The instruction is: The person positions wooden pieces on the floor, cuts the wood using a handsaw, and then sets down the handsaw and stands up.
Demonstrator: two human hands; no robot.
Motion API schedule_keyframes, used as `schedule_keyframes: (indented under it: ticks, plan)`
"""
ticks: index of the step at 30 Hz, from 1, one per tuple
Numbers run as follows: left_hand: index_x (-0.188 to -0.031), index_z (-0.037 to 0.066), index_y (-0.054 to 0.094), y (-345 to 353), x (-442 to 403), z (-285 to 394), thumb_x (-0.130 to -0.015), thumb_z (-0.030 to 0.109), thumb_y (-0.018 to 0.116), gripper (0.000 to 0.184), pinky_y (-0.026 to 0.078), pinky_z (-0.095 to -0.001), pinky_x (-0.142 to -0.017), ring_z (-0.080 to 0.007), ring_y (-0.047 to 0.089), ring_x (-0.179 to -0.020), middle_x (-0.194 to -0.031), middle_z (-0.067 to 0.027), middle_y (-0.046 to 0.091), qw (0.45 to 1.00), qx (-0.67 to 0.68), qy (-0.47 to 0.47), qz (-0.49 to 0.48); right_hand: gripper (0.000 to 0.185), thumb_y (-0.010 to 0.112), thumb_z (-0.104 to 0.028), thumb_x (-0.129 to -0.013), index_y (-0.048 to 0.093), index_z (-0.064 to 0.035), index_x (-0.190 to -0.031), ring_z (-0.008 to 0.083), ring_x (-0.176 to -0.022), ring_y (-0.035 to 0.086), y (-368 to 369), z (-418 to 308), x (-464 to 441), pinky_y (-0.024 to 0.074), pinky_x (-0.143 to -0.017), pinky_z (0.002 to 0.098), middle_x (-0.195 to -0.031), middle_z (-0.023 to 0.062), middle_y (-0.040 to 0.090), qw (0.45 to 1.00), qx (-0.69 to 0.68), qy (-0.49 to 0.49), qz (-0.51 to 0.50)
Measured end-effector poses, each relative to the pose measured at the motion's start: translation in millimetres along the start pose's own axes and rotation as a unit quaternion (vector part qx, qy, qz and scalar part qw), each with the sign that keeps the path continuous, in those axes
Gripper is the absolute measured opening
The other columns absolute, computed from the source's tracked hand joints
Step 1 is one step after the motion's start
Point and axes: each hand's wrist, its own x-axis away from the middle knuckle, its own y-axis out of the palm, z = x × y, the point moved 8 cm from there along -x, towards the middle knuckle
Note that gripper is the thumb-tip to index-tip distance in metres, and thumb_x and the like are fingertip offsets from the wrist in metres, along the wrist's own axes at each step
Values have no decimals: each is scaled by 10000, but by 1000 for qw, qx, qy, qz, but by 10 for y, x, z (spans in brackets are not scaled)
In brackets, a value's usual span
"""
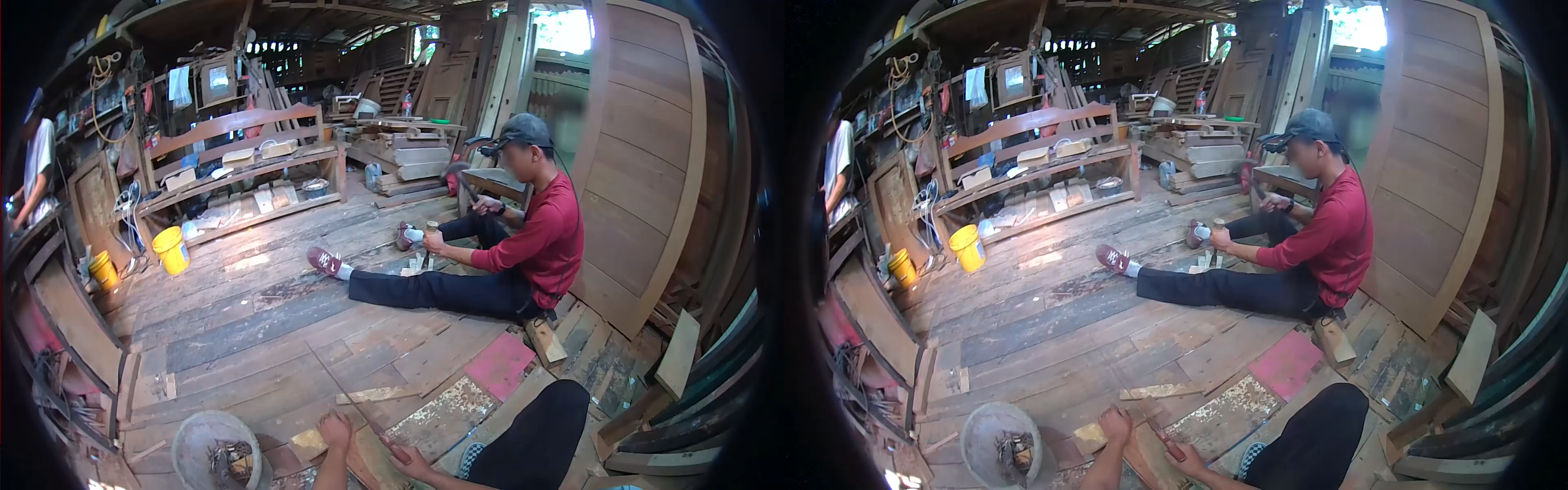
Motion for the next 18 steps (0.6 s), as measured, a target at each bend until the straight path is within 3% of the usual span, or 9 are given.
schedule_keyframes:
  ticks: [3,5,6,8,12,15,17,18]
  plan:
    - [-860,7,621,-25,23,13,-820,217,516,238,410,-448,-872,-350,611,-893,-873,-202,661,1000,5,3,18,206,643,-183,-803,531,-16,-761,183,-538,494,62,12,11,414,-533,351,-602,92,493,999,51,-7,-16]
    - [-861,5,622,-27,35,-3,-818,206,519,230,411,-447,-875,-350,607,-897,-877,-203,659,1000,7,-1,26,214,653,-208,-784,536,-29,-770,291,-552,561,104,-32,-4,439,-542,405,-624,148,532,992,123,1,-30]
    - [-870,2,621,-11,39,-15,-821,193,519,222,411,-445,-878,-348,601,-909,-888,-200,656,1000,8,-5,25,214,653,-208,-784,536,-29,-770,291,-552,561,115,-89,-4,439,-542,405,-624,148,532,992,121,4,-34]
    - [-878,-2,620,4,88,-34,-823,179,518,215,410,-442,-882,-346,594,-921,-899,-198,653,1000,8,-14,21,227,639,-242,-784,549,-59,-884,414,-688,597,117,-228,1,480,-604,476,-724,188,601,981,191,-6,-29]
    - [-909,-14,615,-74,206,-52,-845,180,514,227,399,-444,-888,-344,554,-973,-949,-194,619,1000,10,-2,22,229,644,-240,-772,542,-77,-896,409,-692,603,174,-156,17,489,-634,490,-734,178,600,980,196,-4,-42]
    - [-950,-12,617,-185,335,-138,-858,191,512,247,386,-465,-871,-351,519,-991,-987,-187,577,1000,6,1,10,232,638,-205,-770,541,-94,-949,390,-820,602,282,-67,63,488,-695,484,-851,162,599,954,287,-13,-82]
    - [-995,-2,617,-449,481,-165,-857,182,508,255,379,-470,-849,-356,496,-999,-1018,-185,545,998,-38,4,57,243,663,-212,-760,538,-95,-933,369,-840,559,346,-224,82,446,-760,455,-872,158,548,917,371,-108,-104]
    - [-995,-2,617,-534,569,-213,-857,182,508,255,379,-470,-849,-356,496,-999,-1018,-185,545,998,-45,-16,48,281,640,-208,-775,531,-110,-1015,359,-915,527,402,-156,102,413,-829,446,-938,154,518,893,410,-72,-171]
